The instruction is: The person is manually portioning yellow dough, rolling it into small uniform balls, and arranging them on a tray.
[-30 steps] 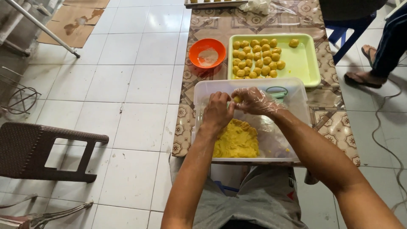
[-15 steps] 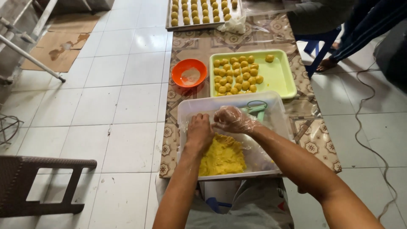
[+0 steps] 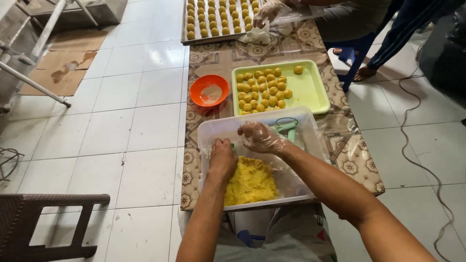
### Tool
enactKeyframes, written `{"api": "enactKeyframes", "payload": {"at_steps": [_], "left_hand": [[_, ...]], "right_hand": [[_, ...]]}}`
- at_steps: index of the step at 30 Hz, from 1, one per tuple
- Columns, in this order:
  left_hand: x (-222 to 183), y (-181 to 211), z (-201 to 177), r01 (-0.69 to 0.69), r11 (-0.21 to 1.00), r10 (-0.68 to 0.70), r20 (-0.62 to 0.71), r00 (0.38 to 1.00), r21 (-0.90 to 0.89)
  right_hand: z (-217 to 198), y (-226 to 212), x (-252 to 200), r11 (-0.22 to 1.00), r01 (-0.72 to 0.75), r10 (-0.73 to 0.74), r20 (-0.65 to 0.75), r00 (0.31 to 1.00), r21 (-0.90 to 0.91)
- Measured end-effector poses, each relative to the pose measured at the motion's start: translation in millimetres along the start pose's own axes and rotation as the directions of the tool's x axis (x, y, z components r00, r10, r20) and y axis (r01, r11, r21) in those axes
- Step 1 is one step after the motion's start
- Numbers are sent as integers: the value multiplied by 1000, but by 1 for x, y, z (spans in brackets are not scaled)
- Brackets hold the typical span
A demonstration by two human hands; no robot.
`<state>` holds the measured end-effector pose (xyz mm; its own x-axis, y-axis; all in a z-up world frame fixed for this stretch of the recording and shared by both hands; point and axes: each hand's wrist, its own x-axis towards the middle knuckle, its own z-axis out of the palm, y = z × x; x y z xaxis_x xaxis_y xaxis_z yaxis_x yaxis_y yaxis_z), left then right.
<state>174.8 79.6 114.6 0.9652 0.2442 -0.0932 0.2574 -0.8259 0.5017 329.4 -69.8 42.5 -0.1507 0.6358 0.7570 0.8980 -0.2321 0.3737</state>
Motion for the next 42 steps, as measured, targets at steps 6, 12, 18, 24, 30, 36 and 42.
{"api": "enactKeyframes", "payload": {"at_steps": [6,12,18,24,30,36,42], "left_hand": [[-8,15,-11,-20,996,14,-80,997,-85],[-17,34,-35,57,991,-54,31,998,-121],[-6,25,-27,-30,1000,30,-23,999,-7],[-17,32,-46,-131,991,131,8,991,-20],[2,8,-20,-128,990,129,-21,991,55],[-6,10,-19,-22,994,14,74,997,110],[1,4,-9,-26,987,14,77,997,159]], "right_hand": [[-66,-10,75,441,-841,561,634,532,315],[-6,-22,22,959,-277,280,40,959,-60],[-35,-16,49,425,-798,593,535,602,427],[-36,-15,52,533,-802,583,569,579,270],[-42,-17,58,518,-809,593,564,574,278],[-42,-21,61,574,-697,580,388,717,430],[-35,-14,39,424,-775,555,541,632,470]]}}
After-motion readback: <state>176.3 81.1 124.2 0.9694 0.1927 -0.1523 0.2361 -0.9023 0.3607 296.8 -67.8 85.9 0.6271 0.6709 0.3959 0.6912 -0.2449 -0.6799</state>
